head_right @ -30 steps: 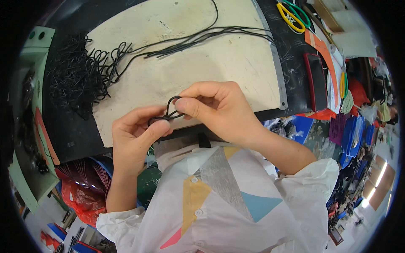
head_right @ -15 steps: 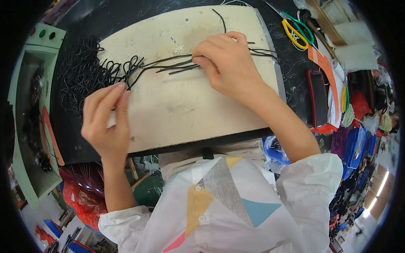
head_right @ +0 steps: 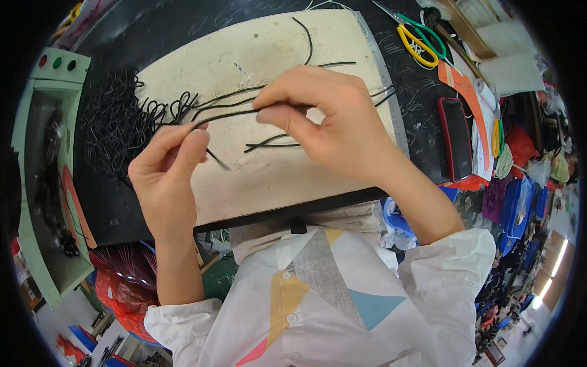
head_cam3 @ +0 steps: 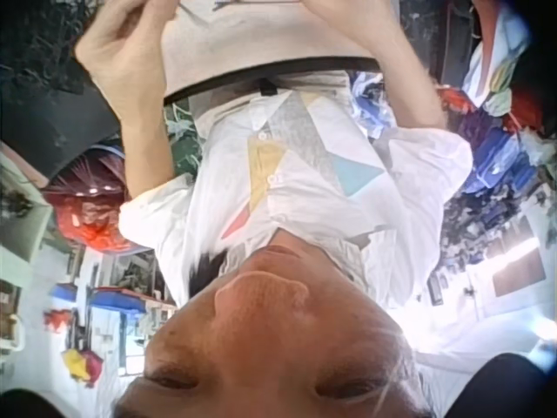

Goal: Tying knots in black cords or laces repeatedly.

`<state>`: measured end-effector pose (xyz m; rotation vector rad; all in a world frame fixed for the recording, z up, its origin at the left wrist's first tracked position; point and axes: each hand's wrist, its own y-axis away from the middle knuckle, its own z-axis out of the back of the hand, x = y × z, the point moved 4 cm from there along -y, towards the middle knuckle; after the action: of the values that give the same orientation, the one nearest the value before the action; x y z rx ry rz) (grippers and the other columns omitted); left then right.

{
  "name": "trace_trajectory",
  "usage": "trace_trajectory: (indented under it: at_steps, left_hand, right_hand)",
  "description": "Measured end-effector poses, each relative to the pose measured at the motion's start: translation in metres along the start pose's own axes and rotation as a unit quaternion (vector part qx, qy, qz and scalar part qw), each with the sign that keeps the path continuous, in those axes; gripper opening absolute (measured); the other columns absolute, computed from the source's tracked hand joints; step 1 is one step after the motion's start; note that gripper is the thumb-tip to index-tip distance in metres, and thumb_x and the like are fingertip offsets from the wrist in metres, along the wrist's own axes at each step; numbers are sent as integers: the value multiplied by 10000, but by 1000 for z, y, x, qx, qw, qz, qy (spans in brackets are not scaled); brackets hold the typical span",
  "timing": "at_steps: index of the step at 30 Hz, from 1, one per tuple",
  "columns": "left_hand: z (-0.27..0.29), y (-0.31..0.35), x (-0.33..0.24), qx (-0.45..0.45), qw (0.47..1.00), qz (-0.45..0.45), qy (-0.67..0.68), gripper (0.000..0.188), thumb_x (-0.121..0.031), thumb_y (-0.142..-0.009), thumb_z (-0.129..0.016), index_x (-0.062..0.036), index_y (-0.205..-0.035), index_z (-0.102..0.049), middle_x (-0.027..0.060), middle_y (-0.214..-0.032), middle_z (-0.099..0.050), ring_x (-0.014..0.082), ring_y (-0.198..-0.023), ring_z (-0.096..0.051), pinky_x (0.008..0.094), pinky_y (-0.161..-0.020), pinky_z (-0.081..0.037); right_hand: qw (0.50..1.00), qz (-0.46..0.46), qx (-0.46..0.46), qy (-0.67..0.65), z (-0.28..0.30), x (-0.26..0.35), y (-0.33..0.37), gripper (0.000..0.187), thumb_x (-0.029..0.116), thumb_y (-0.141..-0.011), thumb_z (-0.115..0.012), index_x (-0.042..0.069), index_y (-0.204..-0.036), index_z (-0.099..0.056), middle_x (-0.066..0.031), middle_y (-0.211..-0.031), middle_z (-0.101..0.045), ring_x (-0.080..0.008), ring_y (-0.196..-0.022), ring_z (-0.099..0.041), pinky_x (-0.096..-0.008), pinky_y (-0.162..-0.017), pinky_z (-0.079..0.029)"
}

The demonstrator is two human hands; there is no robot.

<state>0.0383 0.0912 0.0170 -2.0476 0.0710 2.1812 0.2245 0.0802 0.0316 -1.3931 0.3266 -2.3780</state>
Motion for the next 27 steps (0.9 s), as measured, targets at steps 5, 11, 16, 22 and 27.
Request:
trace_trajectory:
  at_steps: [5, 11, 16, 22, 27]
  left_hand:
    - [-19, 12, 20, 20, 877, 236, 418, 139, -36, -777, -634, -27, -896, -563, 61, -802, -607, 116, -695, -591, 221, -614, -493]
    - [-24, 10, 22, 6, 884, 184, 431, 180, -12, -778, -621, -11, -945, -552, 46, -793, -586, 112, -686, -578, 224, -608, -476]
    - [-14, 9, 14, 72, 939, 153, 298, 273, 23, -760, -620, 54, -1026, -567, 79, -790, -602, 127, -683, -590, 235, -620, -495]
    - [-5, 9, 1, 92, 984, 85, 125, 220, 67, -722, -623, 82, -940, -605, 139, -749, -623, 172, -642, -623, 255, -596, -524]
    - [5, 9, -4, 28, 990, 51, 125, 127, 72, -732, -601, 65, -858, -619, 123, -725, -624, 162, -628, -614, 251, -604, -511]
  right_hand:
    - [988, -89, -18, -122, -22, 0, 6, 153, -16, -712, -634, 7, -862, -646, -61, -734, -606, -86, -609, -555, -200, -526, -427]
    - [984, -72, -34, -160, -32, 6, 6, 130, -6, -724, -630, 5, -853, -644, -52, -727, -607, -54, -568, -511, -180, -484, -388]
    - [955, -145, -28, -259, -31, 2, 9, 57, 27, -765, -615, -5, -810, -630, -29, -725, -607, -23, -574, -497, -160, -471, -367]
    - [960, -144, 31, -236, -25, 7, 6, 40, 32, -764, -619, 0, -789, -623, -21, -692, -591, -22, -563, -484, -163, -464, -356]
    - [986, 117, 30, 113, -15, 18, -5, 139, 69, -655, -691, 41, -775, -627, -32, -628, -549, -145, -565, -528, -251, -483, -402]
